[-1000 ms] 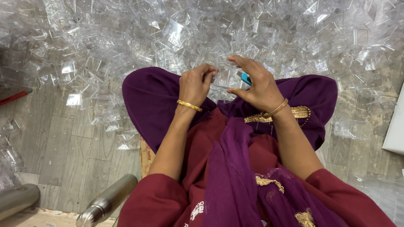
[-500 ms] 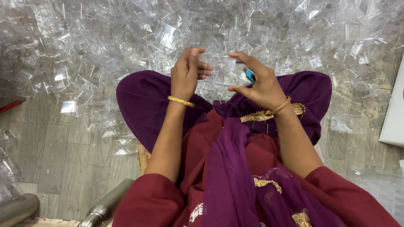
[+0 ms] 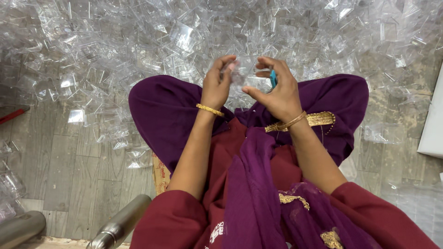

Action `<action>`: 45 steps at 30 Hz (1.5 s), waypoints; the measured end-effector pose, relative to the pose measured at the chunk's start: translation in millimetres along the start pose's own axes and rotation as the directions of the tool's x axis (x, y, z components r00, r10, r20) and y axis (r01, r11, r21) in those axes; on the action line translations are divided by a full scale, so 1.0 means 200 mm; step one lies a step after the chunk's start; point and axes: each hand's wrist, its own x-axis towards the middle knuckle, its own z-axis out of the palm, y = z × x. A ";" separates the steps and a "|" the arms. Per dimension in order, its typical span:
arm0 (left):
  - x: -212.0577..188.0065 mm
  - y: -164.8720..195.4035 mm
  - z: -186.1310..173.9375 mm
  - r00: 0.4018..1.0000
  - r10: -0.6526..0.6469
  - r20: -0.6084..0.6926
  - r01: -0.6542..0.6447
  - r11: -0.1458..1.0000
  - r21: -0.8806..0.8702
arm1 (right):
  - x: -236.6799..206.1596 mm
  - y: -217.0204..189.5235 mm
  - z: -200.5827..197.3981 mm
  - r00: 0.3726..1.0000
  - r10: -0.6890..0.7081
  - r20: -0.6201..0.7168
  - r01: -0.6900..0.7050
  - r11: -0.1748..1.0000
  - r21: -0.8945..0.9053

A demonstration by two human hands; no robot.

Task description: The person sits cross-legged on the floor surrounded by clear plastic boxes and scrap, holding a utility knife. They pick up small clear plastic boxes one at a time, cut and trim the edges with the knife, and set the trimmed boxes aside on the floor.

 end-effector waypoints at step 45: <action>0.08 -0.07 0.02 0.854 -0.390 0.345 0.519 0.694 -0.499 | -0.24 -0.02 -0.11 0.944 -0.246 0.218 0.280 0.949 -0.144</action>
